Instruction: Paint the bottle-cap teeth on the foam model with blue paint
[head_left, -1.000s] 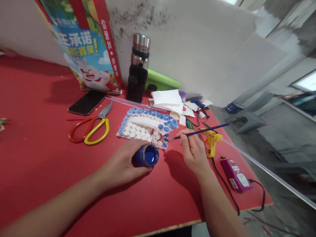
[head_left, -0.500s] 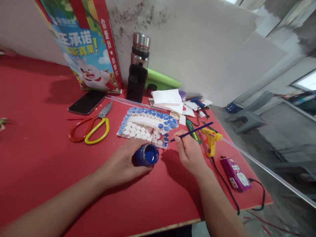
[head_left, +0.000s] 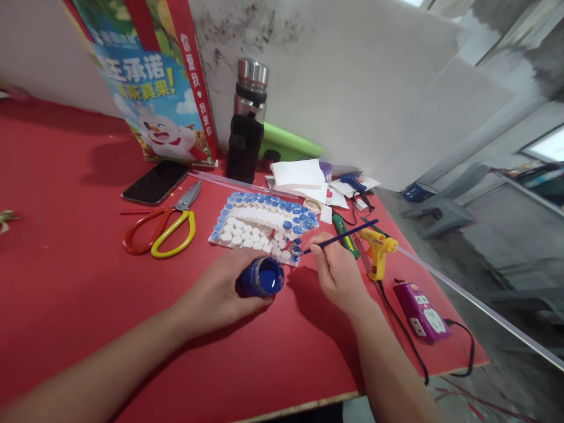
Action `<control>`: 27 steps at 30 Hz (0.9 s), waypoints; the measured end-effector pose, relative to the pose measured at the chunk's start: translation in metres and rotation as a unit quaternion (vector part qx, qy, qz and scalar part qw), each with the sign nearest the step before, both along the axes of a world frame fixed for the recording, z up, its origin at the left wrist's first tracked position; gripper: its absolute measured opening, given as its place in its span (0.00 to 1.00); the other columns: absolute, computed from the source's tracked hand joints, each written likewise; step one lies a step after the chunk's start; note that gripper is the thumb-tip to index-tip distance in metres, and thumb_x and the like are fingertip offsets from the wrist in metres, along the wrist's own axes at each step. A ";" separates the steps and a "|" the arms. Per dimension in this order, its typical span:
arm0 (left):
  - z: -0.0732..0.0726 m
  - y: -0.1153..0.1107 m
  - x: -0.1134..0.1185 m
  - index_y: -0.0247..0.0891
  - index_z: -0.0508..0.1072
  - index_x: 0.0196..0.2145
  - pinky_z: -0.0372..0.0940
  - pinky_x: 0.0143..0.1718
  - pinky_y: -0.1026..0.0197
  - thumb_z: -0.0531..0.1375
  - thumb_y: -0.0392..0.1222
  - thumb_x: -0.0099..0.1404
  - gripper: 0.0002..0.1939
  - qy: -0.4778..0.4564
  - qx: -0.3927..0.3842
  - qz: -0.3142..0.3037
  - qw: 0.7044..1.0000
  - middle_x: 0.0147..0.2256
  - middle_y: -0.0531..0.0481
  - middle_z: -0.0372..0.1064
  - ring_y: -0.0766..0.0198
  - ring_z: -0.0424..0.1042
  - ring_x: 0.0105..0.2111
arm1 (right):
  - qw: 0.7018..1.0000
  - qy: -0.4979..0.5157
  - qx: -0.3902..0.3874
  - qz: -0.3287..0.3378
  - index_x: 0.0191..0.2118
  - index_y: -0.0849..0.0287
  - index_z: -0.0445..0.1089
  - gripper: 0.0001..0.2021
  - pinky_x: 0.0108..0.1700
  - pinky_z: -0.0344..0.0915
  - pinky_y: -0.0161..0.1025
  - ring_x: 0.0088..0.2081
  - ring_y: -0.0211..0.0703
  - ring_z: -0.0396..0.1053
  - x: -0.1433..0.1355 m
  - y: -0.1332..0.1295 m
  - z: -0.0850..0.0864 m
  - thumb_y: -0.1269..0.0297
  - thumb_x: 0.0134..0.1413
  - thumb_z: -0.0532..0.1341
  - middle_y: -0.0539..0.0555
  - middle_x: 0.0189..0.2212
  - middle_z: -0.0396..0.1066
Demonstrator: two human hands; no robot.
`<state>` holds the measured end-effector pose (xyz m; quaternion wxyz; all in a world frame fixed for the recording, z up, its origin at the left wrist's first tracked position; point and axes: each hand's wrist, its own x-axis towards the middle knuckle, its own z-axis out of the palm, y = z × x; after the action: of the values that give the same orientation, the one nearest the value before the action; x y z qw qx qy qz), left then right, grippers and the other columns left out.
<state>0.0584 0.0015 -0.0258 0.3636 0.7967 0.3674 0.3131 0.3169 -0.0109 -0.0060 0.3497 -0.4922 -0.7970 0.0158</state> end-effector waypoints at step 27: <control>-0.001 0.000 0.000 0.45 0.75 0.57 0.72 0.53 0.49 0.71 0.44 0.62 0.26 0.016 -0.020 0.007 1.000 0.53 0.46 0.79 0.49 0.77 0.52 | 0.999 0.025 0.000 -0.030 0.45 0.54 0.67 0.11 0.37 0.67 0.40 0.35 0.45 0.75 0.002 0.000 -0.001 0.60 0.78 0.50 0.55 0.36 0.76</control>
<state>0.0581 0.0018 -0.0264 0.3709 0.7916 0.3853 0.2956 0.3188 -0.0109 -0.0070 0.3699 -0.5153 -0.7728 0.0179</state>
